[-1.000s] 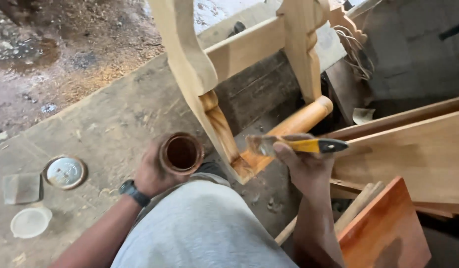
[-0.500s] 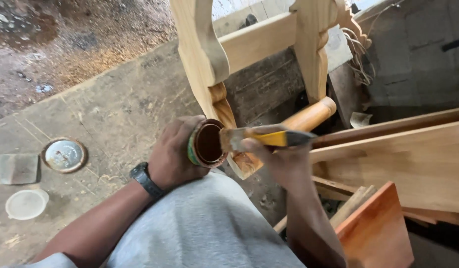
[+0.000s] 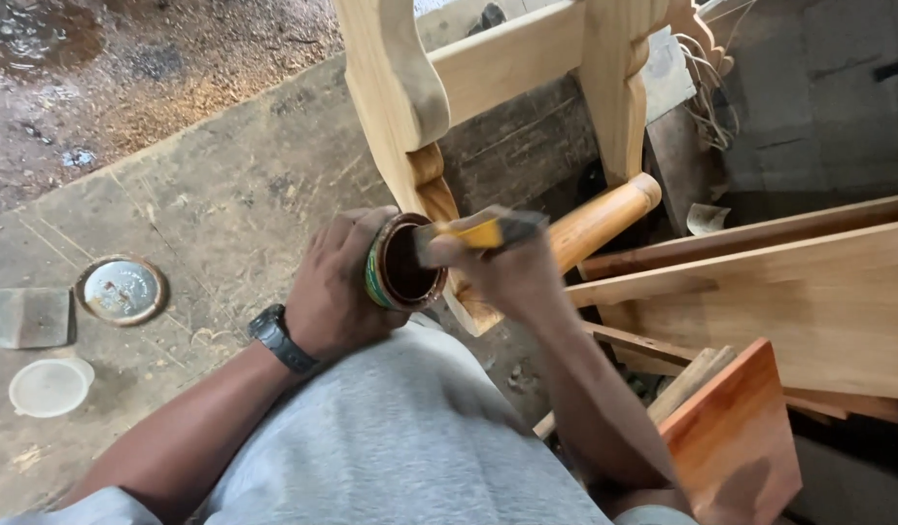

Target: Applying wood stain to a wooden furniture frame using a paintbrush and a container of stain.

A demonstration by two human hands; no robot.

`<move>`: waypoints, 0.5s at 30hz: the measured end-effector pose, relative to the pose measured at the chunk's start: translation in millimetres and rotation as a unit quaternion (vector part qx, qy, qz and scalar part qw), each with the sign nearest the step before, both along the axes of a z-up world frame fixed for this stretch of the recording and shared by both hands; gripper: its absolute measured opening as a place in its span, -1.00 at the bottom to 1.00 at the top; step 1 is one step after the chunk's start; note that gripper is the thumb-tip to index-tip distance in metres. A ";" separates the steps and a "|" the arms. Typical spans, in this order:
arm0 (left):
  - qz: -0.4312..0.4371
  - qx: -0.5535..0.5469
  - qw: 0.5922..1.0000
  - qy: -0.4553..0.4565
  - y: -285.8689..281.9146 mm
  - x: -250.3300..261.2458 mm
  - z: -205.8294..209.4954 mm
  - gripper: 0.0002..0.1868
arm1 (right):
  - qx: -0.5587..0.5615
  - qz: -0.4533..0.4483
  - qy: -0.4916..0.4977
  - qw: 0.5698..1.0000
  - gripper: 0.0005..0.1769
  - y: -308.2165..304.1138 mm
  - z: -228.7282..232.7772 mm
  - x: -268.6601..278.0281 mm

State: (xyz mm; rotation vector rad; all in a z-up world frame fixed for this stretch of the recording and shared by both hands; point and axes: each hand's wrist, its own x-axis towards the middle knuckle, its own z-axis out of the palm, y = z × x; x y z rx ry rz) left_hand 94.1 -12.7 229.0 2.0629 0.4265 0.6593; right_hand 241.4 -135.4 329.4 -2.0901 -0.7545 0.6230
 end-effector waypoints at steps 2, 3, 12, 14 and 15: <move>-0.006 -0.010 1.000 -0.005 0.5 -0.9 -7.0 0.03 | 0.017 0.004 0.003 1.000 -0.70 -7.1 -4.6 13.9; -0.009 -0.018 1.000 -0.010 0.6 0.0 -9.9 0.02 | 0.035 0.011 0.007 0.999 -0.78 -10.8 -6.0 21.9; -0.024 -0.015 0.999 0.024 -6.1 -1.1 -25.4 0.02 | 0.075 0.042 0.046 0.995 -0.76 -34.1 -14.8 37.8; -0.020 -0.026 0.999 0.030 -6.4 -2.4 -26.9 0.04 | 0.071 0.039 0.027 0.996 -0.76 -38.8 -15.8 42.1; -0.021 -0.038 0.998 0.035 -7.0 -2.3 -27.6 0.05 | 0.065 0.032 0.008 0.997 -0.77 -41.9 -15.8 44.5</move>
